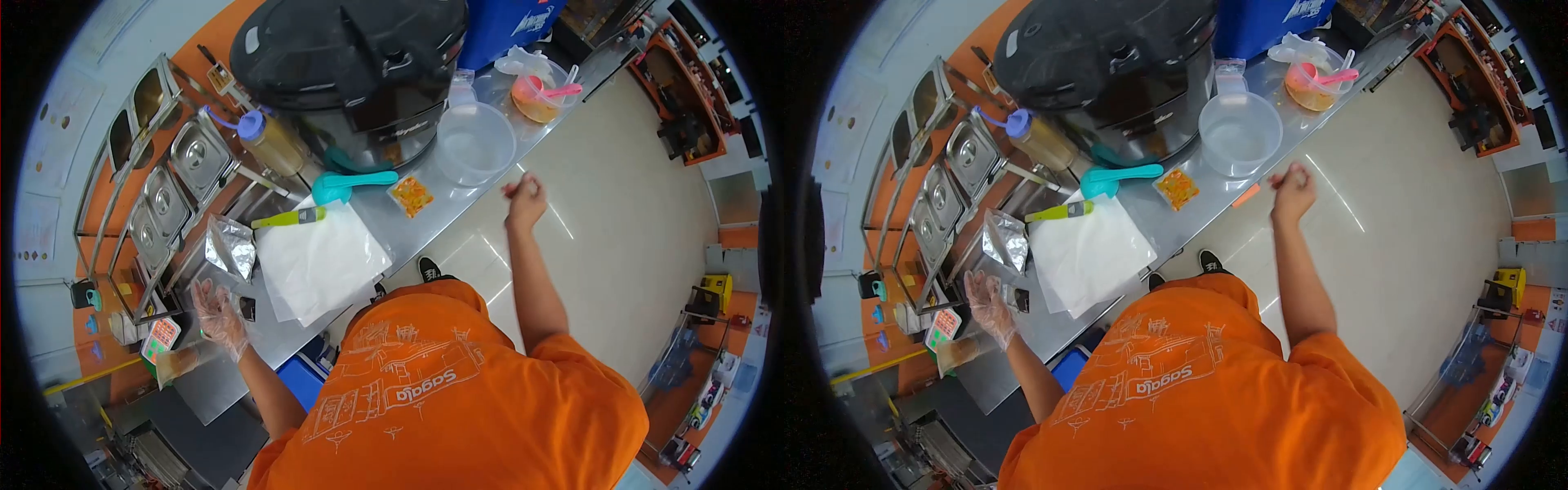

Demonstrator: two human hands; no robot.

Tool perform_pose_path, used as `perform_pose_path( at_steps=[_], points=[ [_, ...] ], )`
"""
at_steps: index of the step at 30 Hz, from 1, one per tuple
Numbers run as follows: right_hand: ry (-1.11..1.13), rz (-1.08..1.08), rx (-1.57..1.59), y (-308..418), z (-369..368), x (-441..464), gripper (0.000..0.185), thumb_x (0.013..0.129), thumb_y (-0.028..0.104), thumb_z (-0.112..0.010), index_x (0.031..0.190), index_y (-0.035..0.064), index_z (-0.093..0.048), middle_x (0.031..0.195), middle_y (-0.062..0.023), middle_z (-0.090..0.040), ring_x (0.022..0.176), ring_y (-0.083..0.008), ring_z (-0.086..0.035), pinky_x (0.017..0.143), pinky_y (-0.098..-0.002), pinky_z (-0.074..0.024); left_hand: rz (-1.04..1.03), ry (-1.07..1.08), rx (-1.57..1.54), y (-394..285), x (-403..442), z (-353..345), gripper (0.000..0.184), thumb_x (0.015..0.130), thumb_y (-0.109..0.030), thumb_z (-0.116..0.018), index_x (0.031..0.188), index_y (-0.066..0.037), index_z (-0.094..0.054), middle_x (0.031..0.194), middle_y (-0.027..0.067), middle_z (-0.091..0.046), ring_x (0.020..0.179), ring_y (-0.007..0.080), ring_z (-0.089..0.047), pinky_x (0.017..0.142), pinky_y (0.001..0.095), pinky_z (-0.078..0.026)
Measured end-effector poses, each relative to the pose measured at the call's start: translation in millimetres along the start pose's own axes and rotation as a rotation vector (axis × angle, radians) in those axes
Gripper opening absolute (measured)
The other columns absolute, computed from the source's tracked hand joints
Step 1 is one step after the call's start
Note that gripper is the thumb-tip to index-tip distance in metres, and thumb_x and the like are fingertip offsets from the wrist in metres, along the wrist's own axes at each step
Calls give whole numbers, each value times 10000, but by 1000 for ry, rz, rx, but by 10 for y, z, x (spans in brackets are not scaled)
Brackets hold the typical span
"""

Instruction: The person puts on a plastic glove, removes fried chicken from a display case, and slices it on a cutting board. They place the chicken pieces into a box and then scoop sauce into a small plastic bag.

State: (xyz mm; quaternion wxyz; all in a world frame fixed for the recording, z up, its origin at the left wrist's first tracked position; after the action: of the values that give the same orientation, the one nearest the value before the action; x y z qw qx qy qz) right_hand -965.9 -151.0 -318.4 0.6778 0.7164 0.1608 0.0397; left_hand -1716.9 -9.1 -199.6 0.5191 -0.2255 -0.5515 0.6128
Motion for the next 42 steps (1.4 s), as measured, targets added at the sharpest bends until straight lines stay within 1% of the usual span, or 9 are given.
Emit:
perform_pose_path(
  at_steps=[3,5,7,13,20,28,30,40,42],
  points=[
    [251,290,-98,742,-579,891,266,1026,125,-614,1251,-17,-601,833,-132,-705,722,-189,-681,696,-296,-553,-12,-2,53,-85,-171,-71,680,910,76,-673,1538,-68,-458,1383,148,-603,1018,159,-625,867,289,-526],
    [401,946,-425,1400,-1266,930,312,987,46,-575,1293,-4,-608,1075,-171,-718,1000,-269,-702,904,-361,-550,-16,-10,113,-200,-300,-154,681,912,72,-673,1540,-68,-454,1384,145,-602,1018,165,-625,868,291,-528],
    [626,1044,-604,1224,-1987,1219,420,908,-10,-573,1323,28,-626,1315,-186,-654,1264,-343,-600,1089,-410,-465,82,-66,82,-377,-525,-250,682,918,68,-667,1547,-66,-440,1376,137,-605,999,159,-618,848,286,-527],
    [1066,1199,-1140,74,-3380,1715,457,862,43,-664,1318,53,-650,1368,-203,-622,1275,-380,-583,1089,-420,-476,152,-72,264,-754,-1083,-180,686,927,57,-654,1560,-64,-419,1364,120,-609,841,95,-592,758,258,-508],
    [991,973,-1309,78,-3434,1865,359,796,175,-796,1142,110,-729,1174,-180,-708,1104,-383,-671,954,-472,-535,253,-239,366,-632,-1797,430,672,926,34,-679,1548,-60,-443,1364,126,-602,803,93,-584,747,239,-526],
    [1095,803,-1150,321,-3501,1904,206,861,166,-631,917,-11,-722,947,-215,-751,984,-352,-731,837,-454,-574,267,-272,361,-535,-1971,493,671,924,15,-704,1542,-62,-453,1369,141,-602,809,91,-596,741,249,-542],
    [1241,270,-1081,84,-3503,2025,274,885,207,-619,868,-51,-711,900,-228,-748,863,-333,-757,774,-440,-589,266,-274,362,-555,-1990,472,669,924,11,-707,1540,-60,-455,1370,142,-603,808,89,-595,742,248,-542],
    [1345,640,-1437,-129,-3529,1902,216,853,245,-717,863,37,-774,899,-138,-764,818,-270,-752,795,-397,-600,223,-250,386,-634,-1973,401,661,929,-2,-710,1537,-42,-454,1359,141,-609,778,74,-582,686,230,-514],
    [1204,976,-1339,55,-3578,1828,154,724,144,-788,806,17,-758,815,-178,-741,772,-288,-745,734,-381,-605,217,-254,384,-670,-1972,379,657,930,-2,-709,1535,-38,-455,1356,140,-610,775,71,-579,681,227,-513]
  ],
)
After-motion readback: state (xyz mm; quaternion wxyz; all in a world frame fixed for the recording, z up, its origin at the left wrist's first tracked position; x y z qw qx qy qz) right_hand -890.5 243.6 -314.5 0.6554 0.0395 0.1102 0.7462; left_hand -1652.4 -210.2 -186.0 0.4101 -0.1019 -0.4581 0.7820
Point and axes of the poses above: each hand's wrist, its own x-axis towards the middle knuckle, its own z-axis out of the back of the hand, y = z × x, the point moved 10 cm from there along x, towards the middle knuckle
